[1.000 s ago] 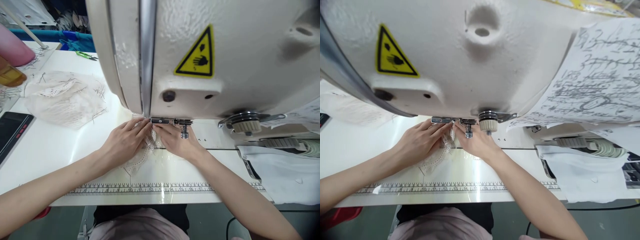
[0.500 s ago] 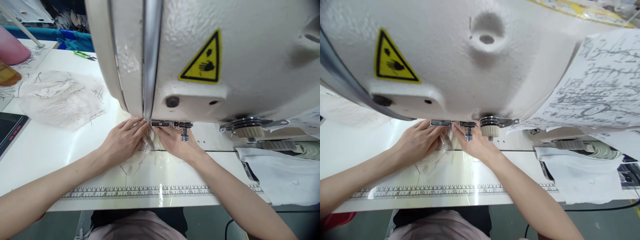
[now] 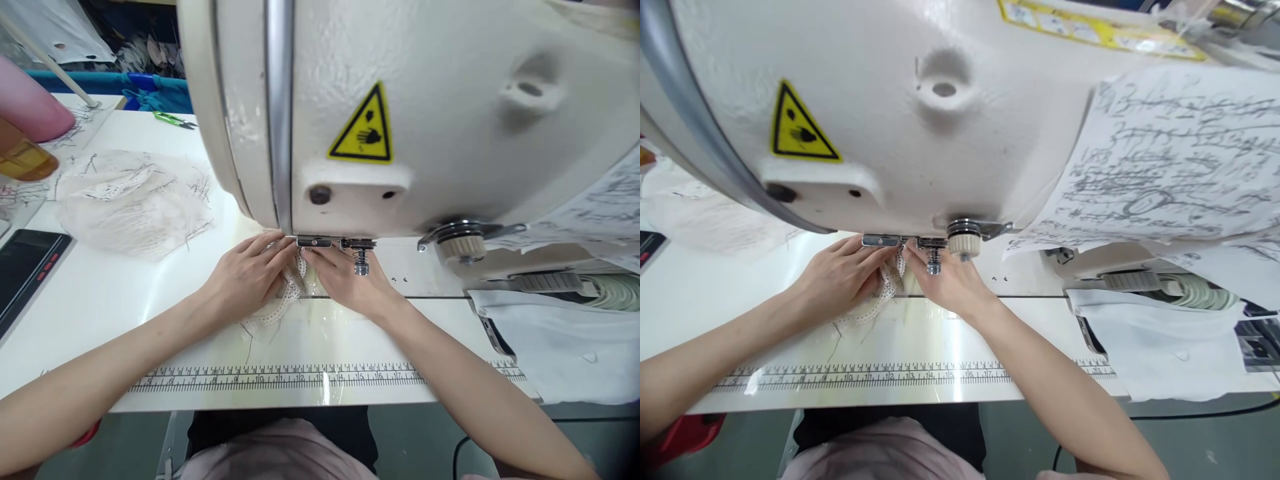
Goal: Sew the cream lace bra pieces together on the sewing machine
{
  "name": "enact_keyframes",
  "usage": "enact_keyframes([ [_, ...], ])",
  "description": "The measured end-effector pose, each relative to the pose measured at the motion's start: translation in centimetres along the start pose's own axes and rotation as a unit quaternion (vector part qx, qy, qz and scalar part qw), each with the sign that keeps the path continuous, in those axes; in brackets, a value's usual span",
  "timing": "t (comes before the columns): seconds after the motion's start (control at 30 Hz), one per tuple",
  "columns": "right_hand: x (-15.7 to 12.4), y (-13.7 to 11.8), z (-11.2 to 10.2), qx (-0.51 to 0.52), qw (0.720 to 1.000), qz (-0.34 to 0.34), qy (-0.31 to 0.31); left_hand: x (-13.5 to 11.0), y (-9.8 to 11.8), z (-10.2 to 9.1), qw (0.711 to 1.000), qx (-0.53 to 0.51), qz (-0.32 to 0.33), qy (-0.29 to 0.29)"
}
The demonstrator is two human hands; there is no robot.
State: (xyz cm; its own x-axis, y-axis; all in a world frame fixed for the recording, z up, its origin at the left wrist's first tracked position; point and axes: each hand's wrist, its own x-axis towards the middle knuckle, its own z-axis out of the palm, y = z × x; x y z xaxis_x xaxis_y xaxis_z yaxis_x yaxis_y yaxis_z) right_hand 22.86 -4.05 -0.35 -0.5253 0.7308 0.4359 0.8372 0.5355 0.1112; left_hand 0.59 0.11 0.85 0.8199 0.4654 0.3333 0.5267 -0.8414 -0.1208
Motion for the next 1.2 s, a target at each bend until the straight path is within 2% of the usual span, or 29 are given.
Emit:
enact_keyframes([
  [0.13,0.3,0.4,-0.1,0.038,0.998,-0.021,0.045,0.4,-0.1,-2.0,1.0,0.02,0.012,0.001],
  [0.23,0.5,0.6,-0.2,0.078,0.993,-0.063,0.061,-0.4,-0.5,-4.5,0.997,0.009,0.072,0.001],
  [0.37,0.5,0.5,0.5,0.127,0.984,-0.112,0.056,-4.0,-0.3,-6.2,0.976,-0.018,0.217,-0.014],
  [0.43,0.4,0.4,0.8,0.152,0.98,-0.118,0.056,-6.0,0.5,-6.2,0.972,-0.002,0.233,-0.022],
  [0.5,0.3,0.3,1.0,0.175,0.976,-0.115,0.057,-7.3,1.5,-6.0,0.982,-0.018,0.186,-0.01],
  [0.57,0.3,0.3,0.8,0.208,0.97,-0.113,0.057,-7.3,2.2,-6.2,0.994,-0.08,0.074,-0.002],
  [0.67,0.5,0.5,0.2,0.266,0.956,-0.116,0.036,-5.6,2.0,-7.5,0.982,-0.15,-0.111,-0.022],
  [0.7,0.6,0.5,0.1,0.277,0.953,-0.117,0.032,-4.8,1.6,-8.0,0.98,-0.141,-0.137,-0.025],
  [0.77,0.8,0.6,0.0,0.283,0.95,-0.124,0.037,-3.0,0.7,-8.4,0.987,-0.11,-0.114,-0.034],
  [0.83,0.9,0.6,0.0,0.28,0.949,-0.135,0.053,-1.6,0.0,-8.0,0.991,-0.104,-0.045,-0.07],
  [0.93,1.0,0.7,0.1,0.284,0.946,-0.14,0.071,-0.1,-0.3,-5.8,0.99,-0.083,0.027,-0.106],
  [1.07,0.9,0.6,-0.1,0.299,0.948,-0.088,0.061,0.4,0.0,-3.1,0.998,-0.025,0.046,-0.036],
  [1.2,0.5,0.3,0.0,0.249,0.968,-0.026,0.004,0.2,0.1,-2.6,0.998,-0.013,0.044,0.042],
])
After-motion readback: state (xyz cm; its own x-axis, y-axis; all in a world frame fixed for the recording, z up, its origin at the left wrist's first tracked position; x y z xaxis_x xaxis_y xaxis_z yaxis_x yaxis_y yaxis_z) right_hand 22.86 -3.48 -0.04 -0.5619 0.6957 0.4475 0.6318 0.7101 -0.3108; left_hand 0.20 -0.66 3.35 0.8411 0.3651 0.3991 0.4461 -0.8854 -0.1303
